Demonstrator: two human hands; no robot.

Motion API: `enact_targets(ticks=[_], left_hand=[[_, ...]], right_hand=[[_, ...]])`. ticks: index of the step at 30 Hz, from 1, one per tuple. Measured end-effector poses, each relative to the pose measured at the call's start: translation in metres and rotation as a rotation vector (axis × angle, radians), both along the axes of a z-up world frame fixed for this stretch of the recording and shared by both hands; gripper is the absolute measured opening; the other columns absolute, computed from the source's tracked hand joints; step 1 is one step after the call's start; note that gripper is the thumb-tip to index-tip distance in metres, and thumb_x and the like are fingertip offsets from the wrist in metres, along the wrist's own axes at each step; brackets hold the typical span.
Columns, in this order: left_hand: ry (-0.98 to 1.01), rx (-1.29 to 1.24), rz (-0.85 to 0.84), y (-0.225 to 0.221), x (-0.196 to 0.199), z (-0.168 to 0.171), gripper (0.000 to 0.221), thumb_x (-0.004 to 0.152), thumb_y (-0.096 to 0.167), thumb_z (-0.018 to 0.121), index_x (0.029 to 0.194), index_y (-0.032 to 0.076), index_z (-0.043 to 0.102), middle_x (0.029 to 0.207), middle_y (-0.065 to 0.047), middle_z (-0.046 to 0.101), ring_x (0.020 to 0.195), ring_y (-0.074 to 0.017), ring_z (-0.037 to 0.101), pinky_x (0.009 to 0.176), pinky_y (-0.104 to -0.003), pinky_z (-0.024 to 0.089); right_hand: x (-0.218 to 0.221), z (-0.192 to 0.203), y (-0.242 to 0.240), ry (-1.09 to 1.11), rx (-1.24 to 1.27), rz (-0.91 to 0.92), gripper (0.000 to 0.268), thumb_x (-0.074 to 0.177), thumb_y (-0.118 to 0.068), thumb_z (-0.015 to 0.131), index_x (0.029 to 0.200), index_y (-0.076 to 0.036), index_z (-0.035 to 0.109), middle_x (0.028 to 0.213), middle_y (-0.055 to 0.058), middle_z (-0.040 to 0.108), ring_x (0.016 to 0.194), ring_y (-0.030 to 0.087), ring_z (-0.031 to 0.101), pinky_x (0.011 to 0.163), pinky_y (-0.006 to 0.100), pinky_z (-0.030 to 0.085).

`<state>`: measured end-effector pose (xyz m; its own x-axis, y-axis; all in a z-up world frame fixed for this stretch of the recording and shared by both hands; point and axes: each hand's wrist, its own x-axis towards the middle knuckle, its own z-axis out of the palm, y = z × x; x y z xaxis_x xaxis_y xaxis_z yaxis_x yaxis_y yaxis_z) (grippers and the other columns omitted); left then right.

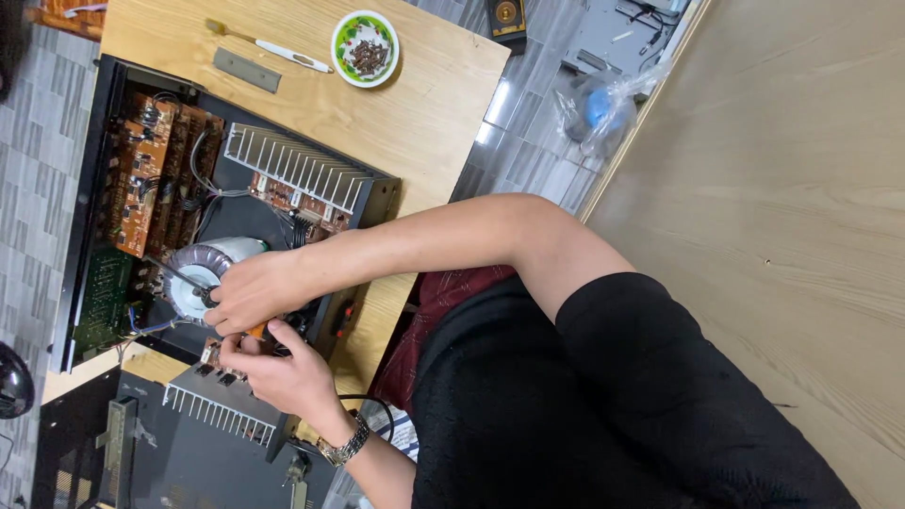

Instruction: Repairing and cleaning the internal components of an audio amplifier using tools

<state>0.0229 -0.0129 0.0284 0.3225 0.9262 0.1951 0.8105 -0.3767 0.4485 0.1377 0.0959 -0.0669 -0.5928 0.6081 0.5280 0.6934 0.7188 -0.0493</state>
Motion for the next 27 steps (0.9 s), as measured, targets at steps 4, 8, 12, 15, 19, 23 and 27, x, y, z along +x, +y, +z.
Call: enact_targets(ticks=[4,8,12,15,19,23,27], left_hand=[[-0.017,0.004,0.005,0.005,-0.01,-0.012,0.032,0.103,0.022,0.054,0.123,0.003,0.039,0.116,-0.033,0.066,0.084,-0.0602,0.056,0.061,-0.058,0.035],[0.157,0.227,-0.045,0.019,-0.037,-0.048,0.053,0.103,0.039,0.057,0.142,0.008,0.039,0.111,-0.015,0.073,0.081,-0.05,0.068,0.071,-0.06,0.049],[0.14,0.225,-0.021,0.015,-0.035,-0.049,0.055,0.102,0.042,0.06,0.14,0.007,0.043,0.109,-0.017,0.075,0.079,-0.0495,0.069,0.071,-0.058,0.051],[0.129,0.189,-0.016,0.016,-0.035,-0.047,0.056,0.099,0.043,0.061,0.139,0.008,0.044,0.108,-0.02,0.074,0.09,-0.0459,0.071,0.078,-0.057,0.053],[0.14,0.242,0.07,0.017,-0.023,-0.054,0.056,0.094,0.042,0.067,0.136,0.008,0.051,0.108,-0.014,0.075,0.095,-0.0379,0.072,0.083,-0.05,0.054],[0.035,0.09,0.021,0.009,-0.013,-0.026,0.036,0.09,0.035,0.068,0.107,0.004,0.069,0.096,-0.024,0.071,0.089,-0.0477,0.07,0.079,-0.058,0.052],[0.018,0.27,0.0,0.015,-0.016,-0.05,0.051,0.088,0.046,0.064,0.118,0.004,0.059,0.085,-0.014,0.07,0.078,-0.0312,0.073,0.076,-0.042,0.057]], right_hand=[[0.004,0.004,-0.009,-0.006,0.014,0.021,0.013,0.087,-0.006,0.069,0.098,-0.01,0.064,0.094,0.004,0.061,0.068,0.026,0.062,0.047,0.041,0.051],[0.002,-0.004,-0.013,0.08,0.254,-0.145,0.003,0.089,-0.02,0.057,0.089,-0.021,0.054,0.087,-0.007,0.052,0.075,0.018,0.061,0.061,0.032,0.055],[0.006,-0.003,-0.016,0.066,0.226,-0.121,0.005,0.091,-0.022,0.057,0.091,-0.02,0.053,0.089,-0.007,0.052,0.078,0.019,0.062,0.065,0.033,0.055],[0.008,-0.003,-0.017,0.063,0.165,-0.084,0.018,0.084,-0.02,0.068,0.094,-0.021,0.053,0.093,-0.006,0.051,0.08,0.019,0.058,0.068,0.033,0.053],[0.035,0.008,-0.037,0.109,0.051,0.111,0.013,0.089,-0.016,0.061,0.099,-0.013,0.052,0.102,0.003,0.054,0.083,0.027,0.06,0.076,0.04,0.055],[0.04,-0.007,-0.041,0.411,-0.044,0.396,0.042,0.112,-0.02,0.033,0.137,0.007,0.053,0.137,0.032,0.058,0.12,0.05,0.059,0.104,0.056,0.044],[0.052,0.053,-0.048,0.126,-0.295,0.214,0.063,0.077,0.0,0.074,0.137,0.001,0.057,0.136,0.023,0.063,0.103,0.044,0.065,0.091,0.052,0.051]])
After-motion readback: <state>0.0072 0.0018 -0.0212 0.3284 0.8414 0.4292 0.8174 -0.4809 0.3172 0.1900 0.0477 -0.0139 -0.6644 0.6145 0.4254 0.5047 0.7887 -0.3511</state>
